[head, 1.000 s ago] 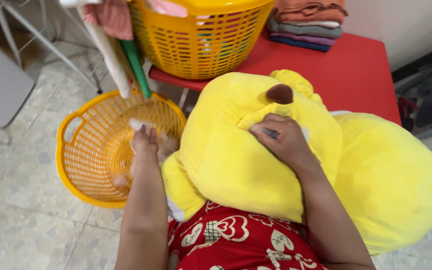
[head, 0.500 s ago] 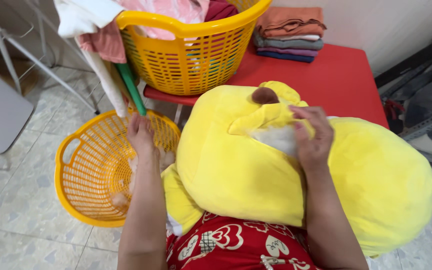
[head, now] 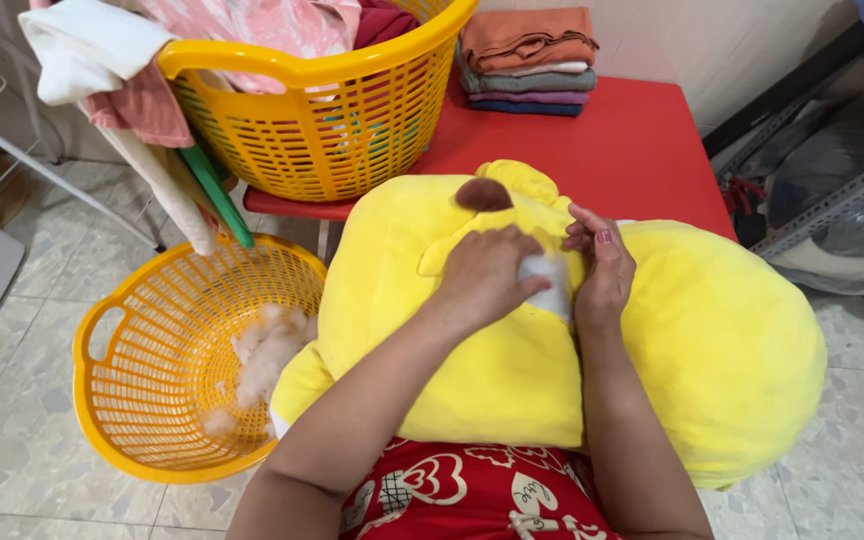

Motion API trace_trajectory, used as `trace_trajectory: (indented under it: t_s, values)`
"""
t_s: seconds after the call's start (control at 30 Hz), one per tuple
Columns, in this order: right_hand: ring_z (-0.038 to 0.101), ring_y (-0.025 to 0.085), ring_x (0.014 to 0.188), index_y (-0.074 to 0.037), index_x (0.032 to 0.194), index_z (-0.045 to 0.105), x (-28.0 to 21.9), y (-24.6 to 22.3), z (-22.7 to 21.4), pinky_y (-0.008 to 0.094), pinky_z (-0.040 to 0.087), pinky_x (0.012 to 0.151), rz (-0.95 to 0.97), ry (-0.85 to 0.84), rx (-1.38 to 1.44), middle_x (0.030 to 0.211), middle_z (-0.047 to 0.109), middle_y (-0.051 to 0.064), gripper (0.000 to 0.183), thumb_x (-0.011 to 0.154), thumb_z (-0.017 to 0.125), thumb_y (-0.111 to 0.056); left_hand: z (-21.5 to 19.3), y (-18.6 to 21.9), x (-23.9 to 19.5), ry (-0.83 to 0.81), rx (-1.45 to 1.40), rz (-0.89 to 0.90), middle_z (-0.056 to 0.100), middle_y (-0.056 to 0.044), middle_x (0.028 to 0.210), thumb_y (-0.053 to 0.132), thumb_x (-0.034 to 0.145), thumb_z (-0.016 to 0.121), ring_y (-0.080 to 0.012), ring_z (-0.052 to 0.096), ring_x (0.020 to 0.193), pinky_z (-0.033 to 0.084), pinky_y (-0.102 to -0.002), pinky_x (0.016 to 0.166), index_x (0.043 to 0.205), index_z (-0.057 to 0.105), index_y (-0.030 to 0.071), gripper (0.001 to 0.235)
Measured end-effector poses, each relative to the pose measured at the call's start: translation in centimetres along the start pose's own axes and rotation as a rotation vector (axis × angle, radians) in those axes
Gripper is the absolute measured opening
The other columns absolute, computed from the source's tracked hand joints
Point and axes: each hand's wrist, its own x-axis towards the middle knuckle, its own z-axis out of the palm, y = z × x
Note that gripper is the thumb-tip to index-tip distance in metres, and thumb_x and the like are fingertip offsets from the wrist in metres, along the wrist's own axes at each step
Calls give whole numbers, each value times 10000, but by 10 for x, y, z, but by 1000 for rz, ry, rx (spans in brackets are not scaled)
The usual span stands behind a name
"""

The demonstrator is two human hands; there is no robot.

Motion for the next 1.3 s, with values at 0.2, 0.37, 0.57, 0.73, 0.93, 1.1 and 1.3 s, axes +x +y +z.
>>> trace_trajectory:
  t_s: [0.2,0.37,0.57,0.73,0.93,1.1,1.3]
  values:
    - [565,188,1022,69,1237,692,1,0,1,312,470,991,34,-175,-42,1088,615,118,409,1084,458,-229,27,-49,-11,112,-468,-127,752,-48,940,202,871,795,-201,699,900,557,-351,840,1004,768,59,197]
    - [593,186,1043,-21,1189,708,-1,-17,12,342,388,980,-60,-451,-322,1115,654,78,390,847,693,-207,37,-96,-11,201,-1254,-296,737,-25,923,117,913,765,-98,674,830,557,-253,761,1035,743,30,151]
    - [541,210,978,-84,1109,754,-6,-22,19,342,317,1003,30,-498,-543,1066,667,8,380,772,810,-250,43,-115,-15,384,-1587,-230,732,-46,997,78,985,711,-111,681,881,571,-266,808,1093,703,15,125]
    - [594,190,976,-86,1041,759,0,-26,26,358,351,1004,41,-539,-628,1079,691,-5,287,813,802,-255,37,-120,-17,504,-1763,-140,726,-65,1034,47,1005,666,-138,700,929,574,-272,826,1119,680,18,118]
    - [638,219,1030,-67,1192,682,15,-59,35,375,460,918,-21,-535,-530,1118,656,46,528,781,792,-378,43,-117,-18,451,-1507,-114,719,-69,1077,8,1017,678,-125,682,967,572,-280,879,1153,682,-15,138]
    - [639,255,937,-84,1028,738,12,-52,67,429,419,921,47,-661,-860,996,659,65,336,802,741,-332,47,-124,-24,441,-1552,-95,722,-90,1072,18,1020,651,-149,697,950,588,-301,870,1153,680,-24,142]
    - [644,292,850,-32,973,735,5,-34,57,404,481,798,28,-633,-690,911,665,100,234,904,706,-254,33,-139,-20,769,-1695,-116,688,-85,1138,23,1037,618,-162,685,994,591,-308,866,1178,642,-6,147]
